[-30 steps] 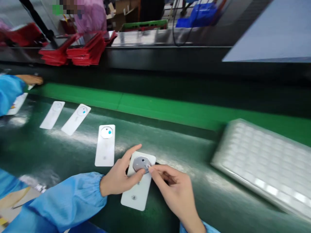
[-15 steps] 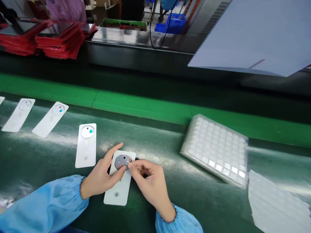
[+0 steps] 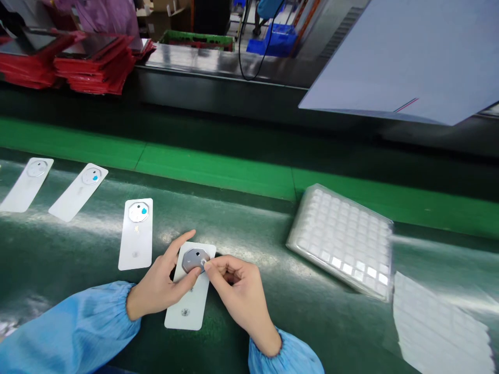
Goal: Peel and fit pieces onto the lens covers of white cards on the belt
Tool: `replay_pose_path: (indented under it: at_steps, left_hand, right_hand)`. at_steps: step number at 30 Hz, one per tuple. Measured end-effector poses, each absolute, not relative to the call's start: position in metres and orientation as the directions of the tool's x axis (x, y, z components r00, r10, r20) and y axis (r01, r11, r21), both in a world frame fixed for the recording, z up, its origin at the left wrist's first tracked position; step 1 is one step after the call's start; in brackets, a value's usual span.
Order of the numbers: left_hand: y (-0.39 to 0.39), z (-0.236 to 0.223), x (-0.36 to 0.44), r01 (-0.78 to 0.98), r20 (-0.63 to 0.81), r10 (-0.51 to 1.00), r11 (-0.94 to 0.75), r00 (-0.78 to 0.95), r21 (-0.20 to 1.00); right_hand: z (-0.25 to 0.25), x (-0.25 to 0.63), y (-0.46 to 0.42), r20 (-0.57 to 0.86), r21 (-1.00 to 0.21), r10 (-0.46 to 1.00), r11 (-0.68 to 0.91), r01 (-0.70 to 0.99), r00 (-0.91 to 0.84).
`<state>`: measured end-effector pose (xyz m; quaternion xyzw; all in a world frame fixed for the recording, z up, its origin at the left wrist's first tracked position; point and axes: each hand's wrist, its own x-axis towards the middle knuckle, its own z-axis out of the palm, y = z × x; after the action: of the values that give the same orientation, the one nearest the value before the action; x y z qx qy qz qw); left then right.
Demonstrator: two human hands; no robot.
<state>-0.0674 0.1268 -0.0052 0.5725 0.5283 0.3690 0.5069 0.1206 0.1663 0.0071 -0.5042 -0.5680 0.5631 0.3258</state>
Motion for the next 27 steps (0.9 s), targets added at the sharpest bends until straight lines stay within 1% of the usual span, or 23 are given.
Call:
replay_pose_path:
  at_steps: [6, 11, 15, 27]
  left_hand:
    - [0.1275, -0.0038, -0.0676, 0.273, -0.097, 0.98, 0.047, 0.174, 0.961]
    - [0.127, -0.0048, -0.0673, 0.282, -0.05, 0.985, 0.001, 0.167, 0.959]
    - [0.1254, -0.0075, -0.0676, 0.281, -0.055, 0.984, 0.005, 0.17, 0.96]
    - [0.1227, -0.011, -0.0673, 0.208, -0.026, 0.985, -0.011, 0.172, 0.978]
  right_hand:
    - [0.0049, 0.1222, 0.1655, -0.218, -0.96, 0.935, -0.155, 0.231, -0.28]
    - [0.0065, 0.122, 0.1652, -0.244, -0.958, 0.926, -0.184, 0.221, -0.29]
    - [0.0086, 0.1208, 0.1645, -0.262, -0.956, 0.923, -0.211, 0.202, -0.28]
    - [0.0087, 0.1198, 0.1619, -0.279, -0.956, 0.922, -0.239, 0.173, -0.269]
